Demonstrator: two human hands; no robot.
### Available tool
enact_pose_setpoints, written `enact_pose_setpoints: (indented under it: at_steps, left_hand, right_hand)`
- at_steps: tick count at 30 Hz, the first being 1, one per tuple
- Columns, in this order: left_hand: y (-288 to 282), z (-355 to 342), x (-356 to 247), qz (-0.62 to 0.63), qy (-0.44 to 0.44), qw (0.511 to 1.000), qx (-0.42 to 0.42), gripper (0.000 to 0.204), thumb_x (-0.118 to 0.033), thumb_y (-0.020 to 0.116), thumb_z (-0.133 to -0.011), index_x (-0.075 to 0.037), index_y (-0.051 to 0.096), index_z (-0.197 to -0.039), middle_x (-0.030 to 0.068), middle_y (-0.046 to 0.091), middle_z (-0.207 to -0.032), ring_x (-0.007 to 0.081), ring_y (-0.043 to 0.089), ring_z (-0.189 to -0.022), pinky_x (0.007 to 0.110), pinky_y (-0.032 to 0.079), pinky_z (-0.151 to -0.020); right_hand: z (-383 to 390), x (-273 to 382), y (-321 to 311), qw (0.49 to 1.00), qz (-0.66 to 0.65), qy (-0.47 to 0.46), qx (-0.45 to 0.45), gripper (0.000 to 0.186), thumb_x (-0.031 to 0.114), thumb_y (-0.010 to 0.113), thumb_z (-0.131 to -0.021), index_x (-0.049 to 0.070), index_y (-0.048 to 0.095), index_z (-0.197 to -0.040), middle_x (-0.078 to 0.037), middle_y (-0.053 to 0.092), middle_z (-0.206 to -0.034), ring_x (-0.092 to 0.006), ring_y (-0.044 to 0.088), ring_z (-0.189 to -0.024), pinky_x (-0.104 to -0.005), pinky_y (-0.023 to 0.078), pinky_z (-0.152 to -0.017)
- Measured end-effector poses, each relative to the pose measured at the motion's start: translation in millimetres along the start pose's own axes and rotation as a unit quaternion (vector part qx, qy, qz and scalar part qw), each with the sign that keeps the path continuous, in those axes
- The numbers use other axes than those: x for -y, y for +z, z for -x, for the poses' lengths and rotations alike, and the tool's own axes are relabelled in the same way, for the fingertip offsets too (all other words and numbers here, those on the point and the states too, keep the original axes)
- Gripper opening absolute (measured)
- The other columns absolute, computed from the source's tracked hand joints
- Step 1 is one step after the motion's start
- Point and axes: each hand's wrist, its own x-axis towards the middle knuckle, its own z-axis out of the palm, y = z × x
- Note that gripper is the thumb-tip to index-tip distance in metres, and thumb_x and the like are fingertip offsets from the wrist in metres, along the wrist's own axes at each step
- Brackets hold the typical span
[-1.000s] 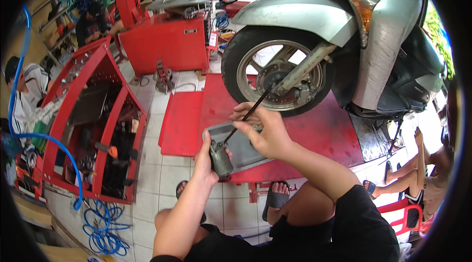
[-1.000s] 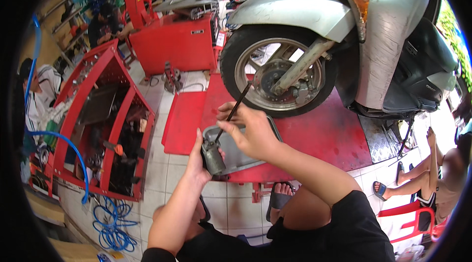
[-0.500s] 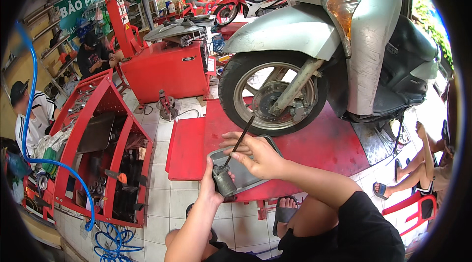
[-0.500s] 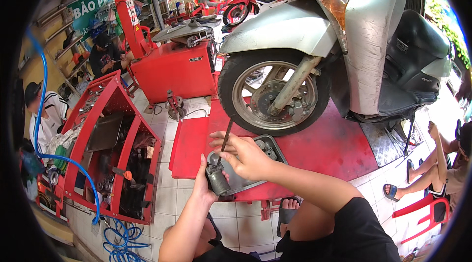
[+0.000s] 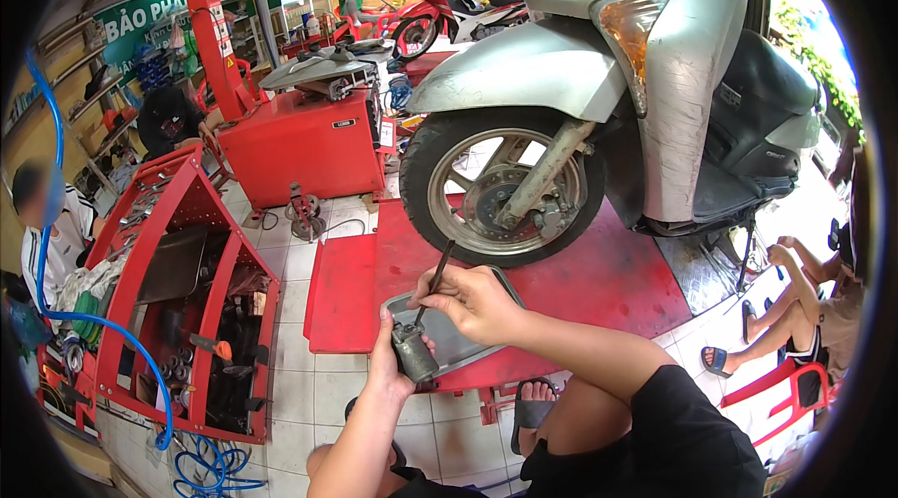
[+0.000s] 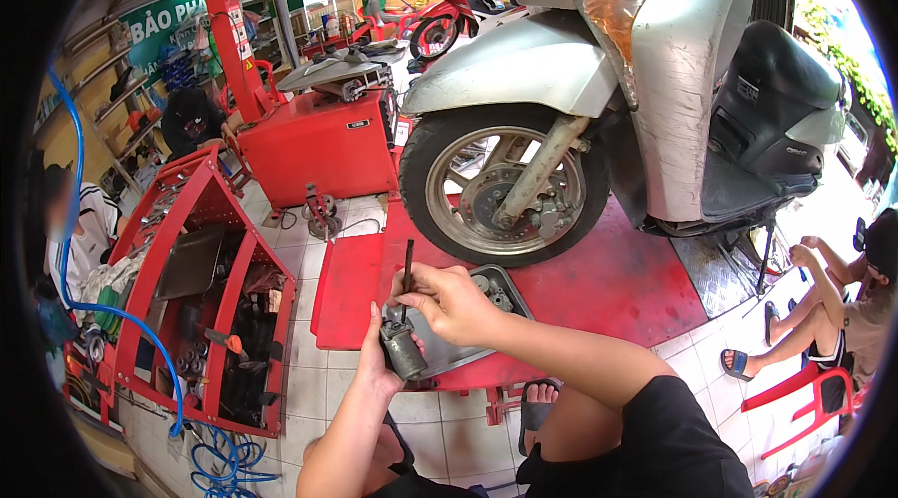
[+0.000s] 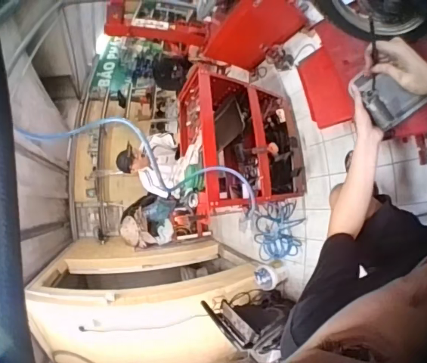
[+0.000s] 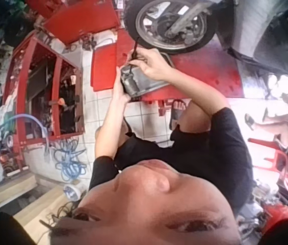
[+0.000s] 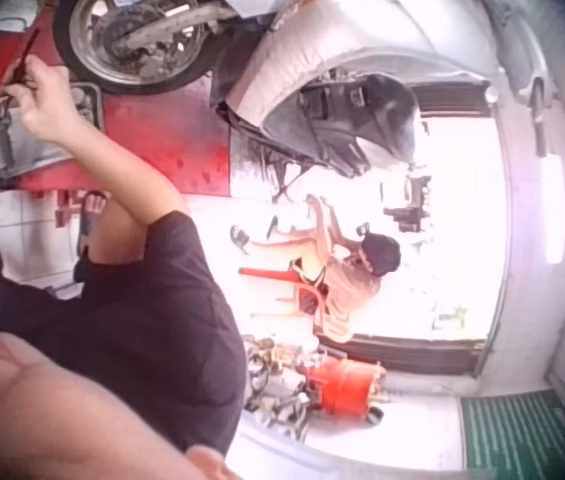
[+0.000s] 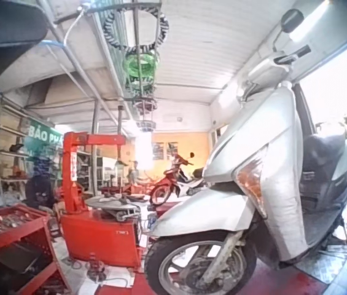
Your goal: The person sits in a workshop and uses a screwdriver to disassemble a cylindrical metal scooter part, removing screws and internal components into a metal tray. They then pick up a second similar part and begin to disassemble it in the same manner.
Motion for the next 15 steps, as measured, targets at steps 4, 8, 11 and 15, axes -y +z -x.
enact_pose_setpoints:
  at_steps: [4,8,11,15]
  left_hand:
    - [-4,2,0,-0.006,-0.011,1.0,0.011,0.064,-0.068,0.053,-0.093,-0.005,0.061,-0.097,0.0102,0.063,-0.076,0.0258,0.065,-0.07,0.038,0.056,-0.065]
    - [-1,2,6,-0.019,-0.005,1.0,0.013,0.063,-0.068,0.053,-0.094,-0.006,0.061,-0.1,0.0098,0.063,-0.077,0.0256,0.064,-0.07,0.038,0.056,-0.065]
    - [3,2,2,-0.001,-0.011,1.0,-0.001,0.068,-0.075,0.051,-0.09,-0.007,0.062,-0.091,0.0097,0.062,-0.073,0.0251,0.064,-0.069,0.038,0.056,-0.064]
    - [5,2,1,-0.007,0.004,1.0,0.025,0.067,-0.074,0.053,-0.089,-0.008,0.062,-0.093,0.0095,0.063,-0.074,0.025,0.064,-0.069,0.039,0.056,-0.064]
  right_hand:
    - [0,-2,1,1.0,0.018,0.014,-0.013,0.01,-0.009,0.06,-0.092,-0.008,0.06,-0.102,-0.016,0.074,-0.092,-0.0222,0.074,-0.093,-0.033,0.059,-0.084]
    - [2,5,-6,0.996,0.072,0.058,-0.015,0.011,-0.007,0.065,-0.089,-0.007,0.062,-0.099,-0.016,0.074,-0.092,-0.0209,0.075,-0.089,-0.0333,0.06,-0.081]
    - [-2,3,-6,0.997,0.068,0.011,0.028,0.011,-0.004,0.067,-0.089,-0.006,0.064,-0.099,-0.016,0.074,-0.09,-0.0217,0.075,-0.089,-0.0345,0.06,-0.079]
    - [-3,7,-6,0.99,0.115,0.0,0.08,0.01,-0.001,0.067,-0.089,-0.005,0.065,-0.098,-0.017,0.074,-0.088,-0.0251,0.075,-0.086,-0.0344,0.06,-0.077]
